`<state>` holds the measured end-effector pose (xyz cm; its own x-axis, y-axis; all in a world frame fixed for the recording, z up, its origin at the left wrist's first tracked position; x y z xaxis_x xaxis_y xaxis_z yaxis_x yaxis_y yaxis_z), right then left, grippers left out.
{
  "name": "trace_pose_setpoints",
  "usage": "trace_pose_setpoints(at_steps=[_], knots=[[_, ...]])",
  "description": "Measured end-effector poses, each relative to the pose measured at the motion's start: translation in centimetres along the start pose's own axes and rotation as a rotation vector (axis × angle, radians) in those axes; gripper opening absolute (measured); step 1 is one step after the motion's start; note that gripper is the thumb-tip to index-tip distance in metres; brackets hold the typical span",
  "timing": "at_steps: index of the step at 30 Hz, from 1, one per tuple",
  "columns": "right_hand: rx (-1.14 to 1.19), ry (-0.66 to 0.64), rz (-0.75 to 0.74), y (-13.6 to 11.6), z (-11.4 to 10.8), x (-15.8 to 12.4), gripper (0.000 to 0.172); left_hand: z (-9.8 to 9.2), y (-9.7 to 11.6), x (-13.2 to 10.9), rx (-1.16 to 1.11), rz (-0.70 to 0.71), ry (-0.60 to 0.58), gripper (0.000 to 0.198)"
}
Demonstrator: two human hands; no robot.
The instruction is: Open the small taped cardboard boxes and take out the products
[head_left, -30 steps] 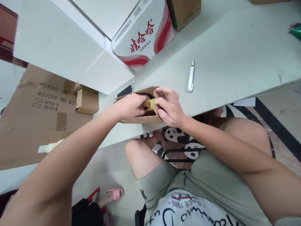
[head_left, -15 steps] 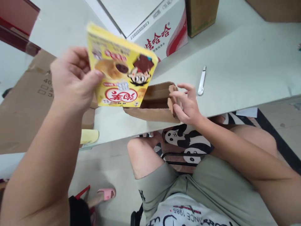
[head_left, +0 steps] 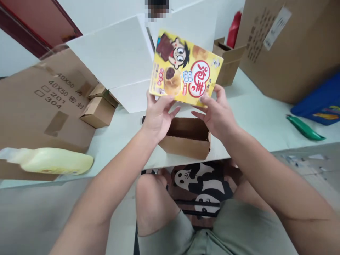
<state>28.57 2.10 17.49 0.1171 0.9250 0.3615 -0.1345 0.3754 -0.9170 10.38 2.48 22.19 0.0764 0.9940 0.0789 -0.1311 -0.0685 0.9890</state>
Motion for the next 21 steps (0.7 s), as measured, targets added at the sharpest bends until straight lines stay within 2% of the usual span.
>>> trace_pose_setpoints(at_steps=[3,6,9,13,16,18,21], knots=[[-0.061,0.014,-0.008,-2.3,-0.1,1.8,0.048,-3.2,1.3,0.3,0.004,-0.013,-0.008,0.052],[-0.069,0.02,0.045,-3.6,0.8,3.0,0.044,-4.7,2.6,0.8,0.095,-0.083,-0.15,0.058],[-0.083,0.041,0.131,-3.2,1.9,4.3,0.039,-4.7,2.9,1.2,0.165,-0.19,-0.31,0.065],[-0.069,0.052,0.182,-1.6,2.4,6.3,0.034,-5.0,2.3,2.3,0.159,-0.275,-0.318,0.069],[-0.058,0.053,0.219,-0.1,2.3,7.6,0.035,-3.9,0.6,2.7,0.192,-0.332,-0.341,0.056],[-0.044,0.074,0.245,0.7,2.2,8.3,0.037,-3.0,-0.3,3.3,0.195,-0.308,-0.319,0.047],[-0.019,0.054,0.307,1.5,3.0,8.9,0.042,-2.3,-1.2,5.8,0.13,-0.238,-0.196,0.043]])
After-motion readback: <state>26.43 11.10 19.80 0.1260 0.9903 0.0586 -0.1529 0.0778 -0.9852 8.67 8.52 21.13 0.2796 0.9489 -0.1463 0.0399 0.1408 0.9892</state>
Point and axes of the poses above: each hand's wrist, its own x-axis towards the middle knuckle, its own z-axis out of the palm, y = z × x, the point moved 9 cm from there along x, towards the middle knuckle, and after that the axes turned 6 degrees about -z, right-handed, at the moved point
